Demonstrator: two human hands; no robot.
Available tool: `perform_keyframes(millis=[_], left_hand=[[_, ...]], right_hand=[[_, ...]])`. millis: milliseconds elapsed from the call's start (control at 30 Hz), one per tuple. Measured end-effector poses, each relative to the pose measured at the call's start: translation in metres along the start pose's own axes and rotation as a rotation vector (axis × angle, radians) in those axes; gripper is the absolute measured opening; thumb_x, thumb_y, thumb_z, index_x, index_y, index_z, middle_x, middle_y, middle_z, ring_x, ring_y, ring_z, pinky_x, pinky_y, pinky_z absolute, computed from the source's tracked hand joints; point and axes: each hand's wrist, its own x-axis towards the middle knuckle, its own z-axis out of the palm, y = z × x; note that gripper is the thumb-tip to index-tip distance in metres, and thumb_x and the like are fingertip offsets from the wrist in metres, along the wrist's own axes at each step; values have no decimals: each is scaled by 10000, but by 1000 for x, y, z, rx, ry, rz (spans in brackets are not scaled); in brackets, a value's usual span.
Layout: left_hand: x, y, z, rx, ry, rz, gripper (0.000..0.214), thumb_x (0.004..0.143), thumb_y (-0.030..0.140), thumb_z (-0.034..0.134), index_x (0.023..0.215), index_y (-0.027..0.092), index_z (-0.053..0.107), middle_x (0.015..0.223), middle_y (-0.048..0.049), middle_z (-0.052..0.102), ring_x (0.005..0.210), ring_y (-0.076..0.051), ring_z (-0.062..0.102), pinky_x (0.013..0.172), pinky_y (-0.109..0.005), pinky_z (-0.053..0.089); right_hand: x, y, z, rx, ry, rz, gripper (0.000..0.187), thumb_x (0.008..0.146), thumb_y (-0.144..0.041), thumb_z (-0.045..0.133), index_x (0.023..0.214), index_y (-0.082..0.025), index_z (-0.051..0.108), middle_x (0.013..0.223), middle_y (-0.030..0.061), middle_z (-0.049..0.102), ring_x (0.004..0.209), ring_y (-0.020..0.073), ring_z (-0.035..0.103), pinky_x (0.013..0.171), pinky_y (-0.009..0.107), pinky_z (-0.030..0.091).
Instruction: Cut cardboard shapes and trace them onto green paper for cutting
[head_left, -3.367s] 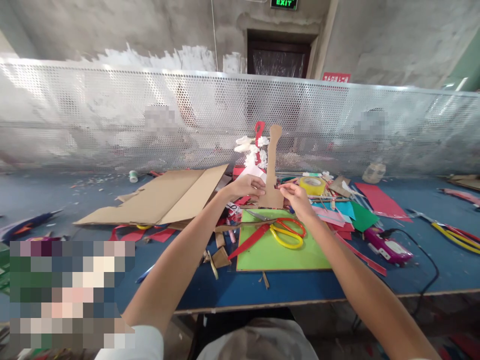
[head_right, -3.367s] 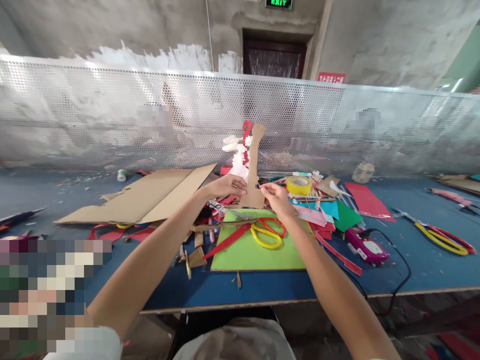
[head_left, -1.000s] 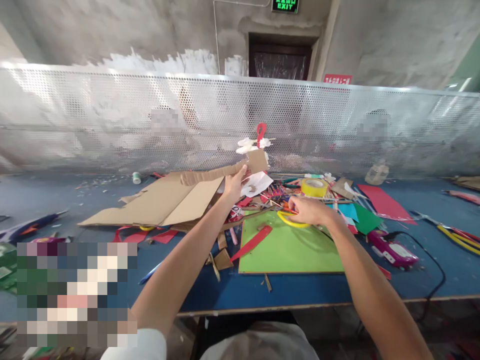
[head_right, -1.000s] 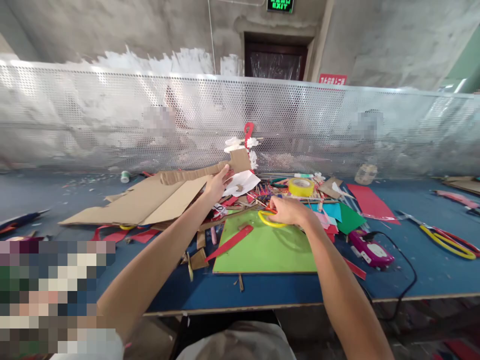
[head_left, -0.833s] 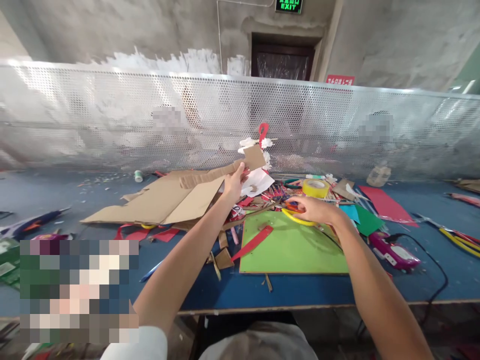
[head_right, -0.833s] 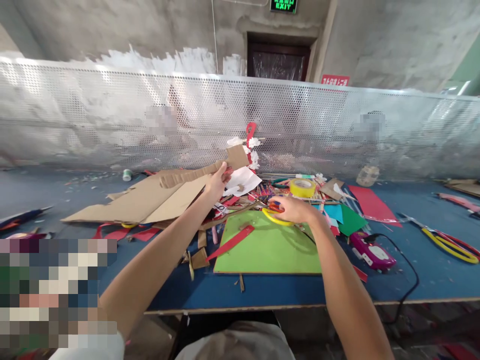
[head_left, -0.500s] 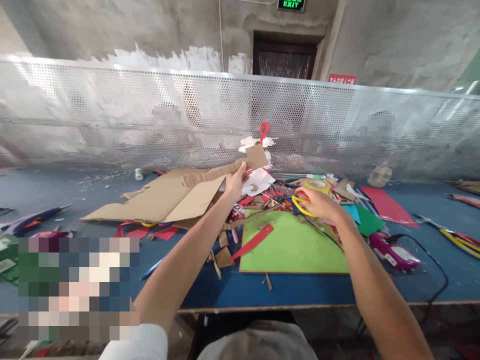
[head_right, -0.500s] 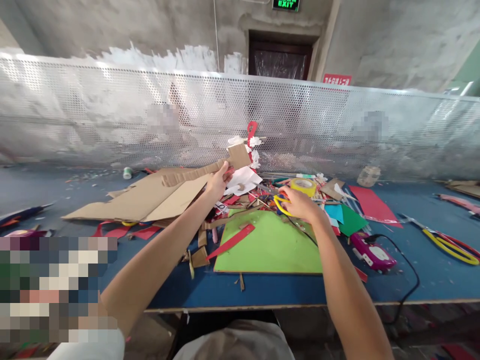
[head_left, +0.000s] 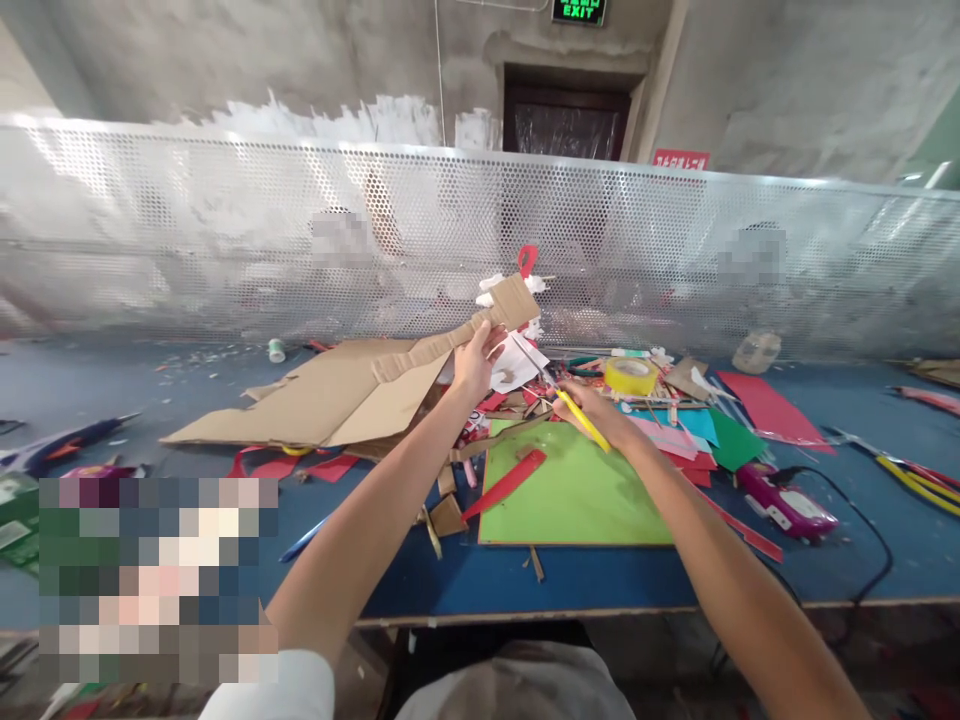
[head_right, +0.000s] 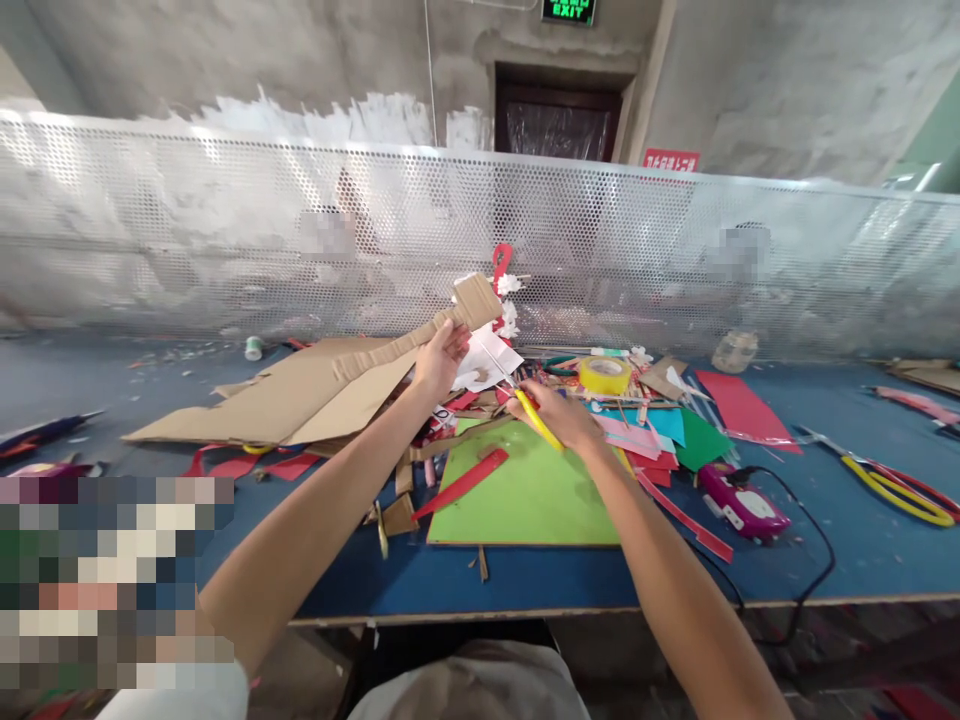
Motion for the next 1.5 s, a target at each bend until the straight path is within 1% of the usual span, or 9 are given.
perform_keyframes(millis=[100, 200, 300, 433, 767, 1000, 1200, 1333, 1500], left_hand=[[-4, -1, 5, -6, -11, 15, 191, 861, 353, 785, 907, 177, 725, 1038, -112, 801, 1122, -249, 731, 1039, -407, 512], [-7, -1, 9, -8, -28, 22, 241, 833, 382, 813, 926, 184, 711, 1048, -109, 797, 1171, -262, 716, 1081, -434, 484], [-10, 0, 10, -19, -45, 6, 228, 837, 366, 811, 920, 185, 700, 1014, -95, 795, 1145, -254, 728, 1090, -444, 482], [-14, 1, 12, -19, -46, -12, 176, 865, 321, 787, 907, 173, 700, 976, -96, 790, 1103, -247, 740, 1079, -447, 499], [-17, -1, 15, 25, -66, -16, 140, 928, 299, 719, 889, 165, 727, 1005, -108, 802, 1172, -245, 719, 1105, -442, 500], [-15, -7, 12, 28, -92, 0, 186, 900, 348, 764, 926, 165, 749, 1036, -117, 804, 1187, -258, 714, 1090, -437, 513], [-18, -5, 15, 13, -79, -9, 185, 870, 342, 794, 913, 172, 736, 1038, -121, 802, 1212, -270, 704, 1090, -442, 509], [-21, -1, 17, 21, -74, -22, 176, 869, 332, 797, 906, 172, 734, 1054, -128, 798, 1215, -273, 702, 1098, -443, 500], [-22, 0, 19, 22, -89, -12, 148, 887, 321, 774, 898, 177, 741, 1041, -119, 800, 1195, -273, 711, 1082, -438, 499]], right_hand=[[-2, -15, 7, -51, 8, 7, 559, 974, -681, 495, 1116, -169, 670, 971, 84, 703, 798, 220, 638, 701, 296, 455], [-5, -24, 7, -78, 31, 3, 591, 969, -731, 445, 980, -171, 630, 880, 68, 667, 722, 198, 593, 656, 291, 418], [-7, -29, 6, -104, 36, 42, 562, 966, -750, 433, 881, -207, 550, 727, 17, 596, 651, 180, 544, 616, 281, 381], [-8, -33, 7, -122, 41, 80, 561, 969, -761, 417, 867, -221, 528, 648, -3, 551, 633, 184, 537, 602, 279, 367], [-6, -30, 13, -165, 98, 80, 536, 981, -728, 430, 838, -219, 521, 730, 25, 613, 629, 176, 542, 600, 279, 360], [-6, -30, 14, -181, 123, 97, 502, 980, -699, 456, 831, -223, 517, 668, 2, 568, 609, 173, 522, 610, 275, 355], [-6, -29, 14, -188, 161, 63, 463, 984, -652, 486, 840, -216, 550, 709, 2, 595, 651, 173, 545, 631, 265, 362], [-5, -27, 15, -189, 173, 55, 470, 995, -641, 486, 880, -204, 613, 747, 21, 659, 690, 187, 584, 645, 264, 372], [-4, -24, 15, -259, 195, 49, 453, 1014, -603, 497, 948, -195, 682, 893, 85, 754, 821, 237, 672, 701, 273, 407]])
